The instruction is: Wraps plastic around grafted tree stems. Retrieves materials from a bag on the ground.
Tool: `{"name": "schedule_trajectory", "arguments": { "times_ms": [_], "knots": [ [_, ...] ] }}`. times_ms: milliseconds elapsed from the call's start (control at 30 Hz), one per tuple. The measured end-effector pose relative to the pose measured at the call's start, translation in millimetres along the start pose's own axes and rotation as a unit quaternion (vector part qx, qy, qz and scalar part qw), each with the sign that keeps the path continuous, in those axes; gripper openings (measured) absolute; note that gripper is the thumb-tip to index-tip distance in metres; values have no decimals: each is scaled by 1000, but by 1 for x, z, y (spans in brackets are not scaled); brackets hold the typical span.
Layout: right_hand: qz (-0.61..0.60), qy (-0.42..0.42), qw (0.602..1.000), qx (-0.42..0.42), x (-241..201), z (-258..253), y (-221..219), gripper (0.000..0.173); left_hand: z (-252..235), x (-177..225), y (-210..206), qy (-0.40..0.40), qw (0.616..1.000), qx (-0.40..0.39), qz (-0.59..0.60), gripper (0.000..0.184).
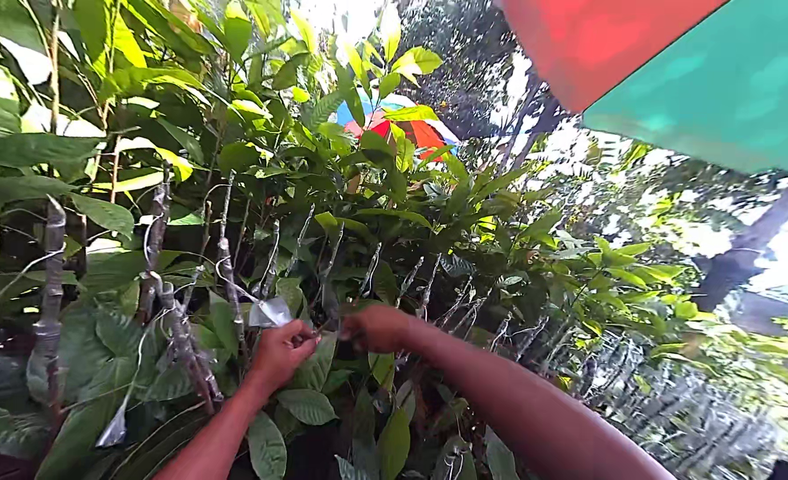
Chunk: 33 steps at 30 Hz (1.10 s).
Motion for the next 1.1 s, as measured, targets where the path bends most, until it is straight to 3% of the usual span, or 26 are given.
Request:
{"name": "schedule_trajectory", "arguments": {
  "times_ms": [67,133,233,300,333,367,433,500,600,667,733,767,833,867,967,1100],
  "knots": [
    [41,-16,999,28,-16,12,-15,27,-3,-2,9,37,996,57,52,15],
    [63,-5,996,58,-60,30,-16,29,-7,3,11,84,992,73,64,14],
    [-21,75,997,28,-115,41,-1,26,2,14,-6,24,999,31,-2,20],
    [-146,74,986,-17,-95,25,24,26,7,21,-21,15,994,-79,-74,34],
    [-190,54,980,-35,-70,14,31,32,7,22,-25,23,987,-127,-92,30],
    [-185,33,981,-39,-43,3,29,35,6,20,-24,20,985,-146,-91,26],
    [-64,17,997,-41,-11,-7,7,38,3,12,-7,12,992,-113,-49,20],
    [-1,28,999,-24,-12,-3,-15,33,-2,4,8,35,998,-59,10,18],
    [29,15,998,59,-41,16,-12,24,-7,3,12,97,992,2,78,14],
    [52,28,997,56,-86,32,-4,28,-7,12,9,94,994,7,47,11],
    [-22,70,997,17,-114,38,9,23,-3,21,-1,52,998,-37,-5,18],
    [-89,81,993,-10,-111,34,19,21,-1,20,-10,30,997,-70,-23,27],
    [-222,69,971,-53,-71,17,34,32,2,18,-26,-1,990,-136,-30,25],
    [-214,50,975,-47,-45,8,35,36,4,18,-26,-16,989,-143,-31,24],
    [0,-4,999,34,-20,2,18,37,1,15,-5,-19,999,-50,2,25],
    [3,7,998,61,-53,35,8,30,-8,14,11,35,998,38,43,21]
  ]
}}
Point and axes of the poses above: each hand's wrist, its own z-axis away from the middle knuckle, its own y-axis out of the back of the hand, x = y × z, the point moved 6 cm from there along -z, towards the middle knuckle, and after that the axes turned 6 degrees about -z, right-handed, at the moved point
